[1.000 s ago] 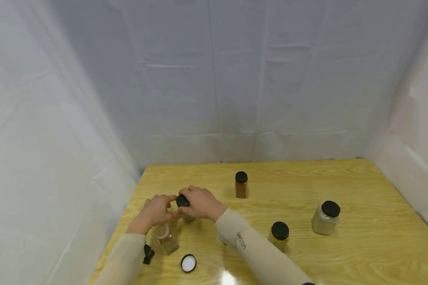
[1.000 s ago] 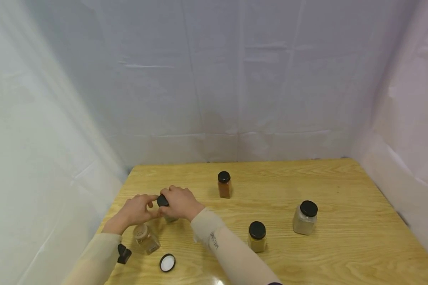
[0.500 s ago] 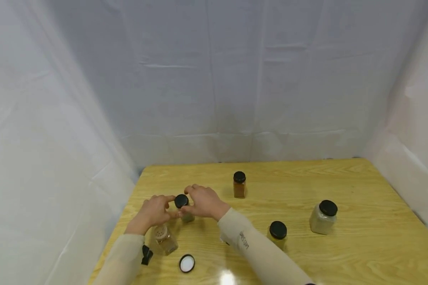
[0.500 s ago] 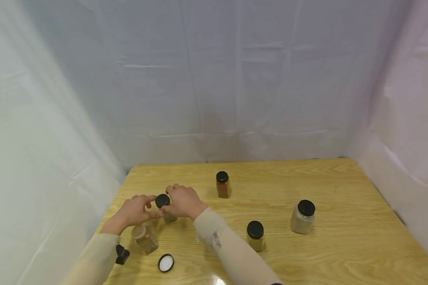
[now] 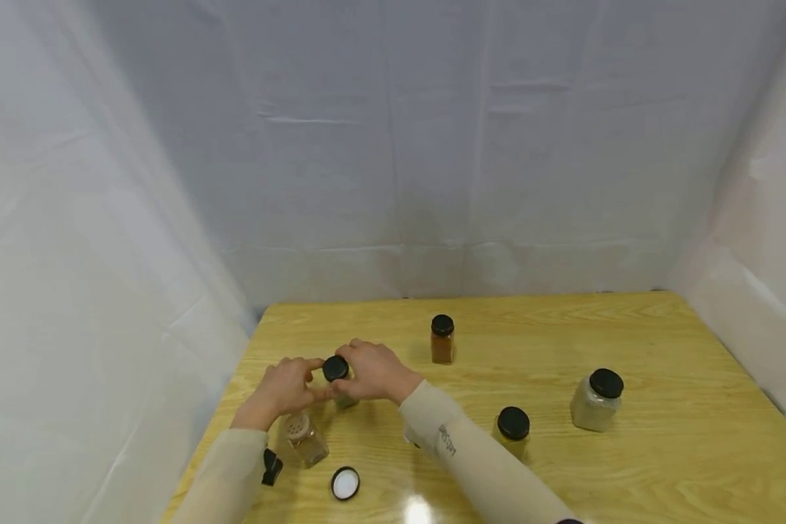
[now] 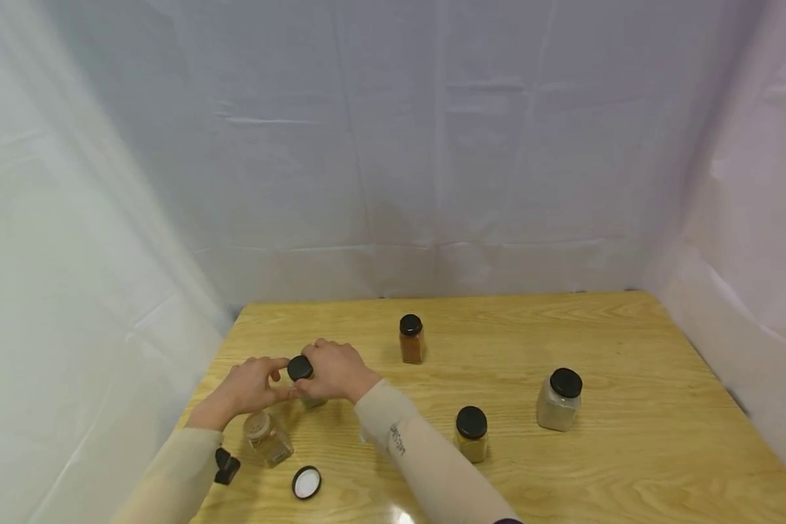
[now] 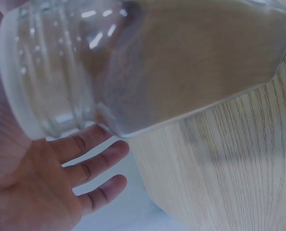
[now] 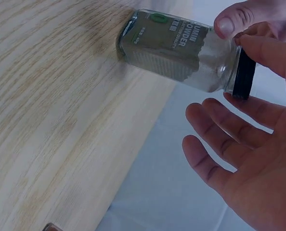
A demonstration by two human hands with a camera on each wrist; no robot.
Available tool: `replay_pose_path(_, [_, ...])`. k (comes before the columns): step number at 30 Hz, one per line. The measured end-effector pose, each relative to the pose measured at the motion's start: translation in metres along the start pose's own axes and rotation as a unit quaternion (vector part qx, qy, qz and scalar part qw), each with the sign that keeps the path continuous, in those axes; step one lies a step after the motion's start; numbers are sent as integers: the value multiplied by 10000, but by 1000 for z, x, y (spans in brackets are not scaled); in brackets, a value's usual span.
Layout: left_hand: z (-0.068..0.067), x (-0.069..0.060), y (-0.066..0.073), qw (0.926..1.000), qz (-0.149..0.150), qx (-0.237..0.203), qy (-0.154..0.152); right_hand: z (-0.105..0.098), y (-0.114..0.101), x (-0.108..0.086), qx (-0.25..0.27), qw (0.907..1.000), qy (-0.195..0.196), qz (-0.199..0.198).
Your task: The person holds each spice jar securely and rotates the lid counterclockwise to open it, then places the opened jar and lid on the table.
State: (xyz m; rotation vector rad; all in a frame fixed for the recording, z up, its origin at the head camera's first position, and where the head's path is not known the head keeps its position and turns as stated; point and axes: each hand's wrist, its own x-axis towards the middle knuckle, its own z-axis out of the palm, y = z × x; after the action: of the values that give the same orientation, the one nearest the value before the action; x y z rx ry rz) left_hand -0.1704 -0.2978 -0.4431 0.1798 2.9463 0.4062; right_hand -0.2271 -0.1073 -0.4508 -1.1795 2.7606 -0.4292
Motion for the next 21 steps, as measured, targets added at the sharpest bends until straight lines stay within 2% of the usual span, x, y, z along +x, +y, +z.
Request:
replay_pose_path(9, [0, 0, 1, 9999, 62, 107, 60, 3, -4, 3, -179, 9998, 55, -2])
replay_pose_path(17, [-2, 0, -2, 10000, 18, 61, 45, 1, 1, 0, -13, 9998, 48, 194])
replay_pose_path(21, [-3, -2, -4, 10000, -50, 62, -3, 1, 3, 0, 106, 9998, 123, 86])
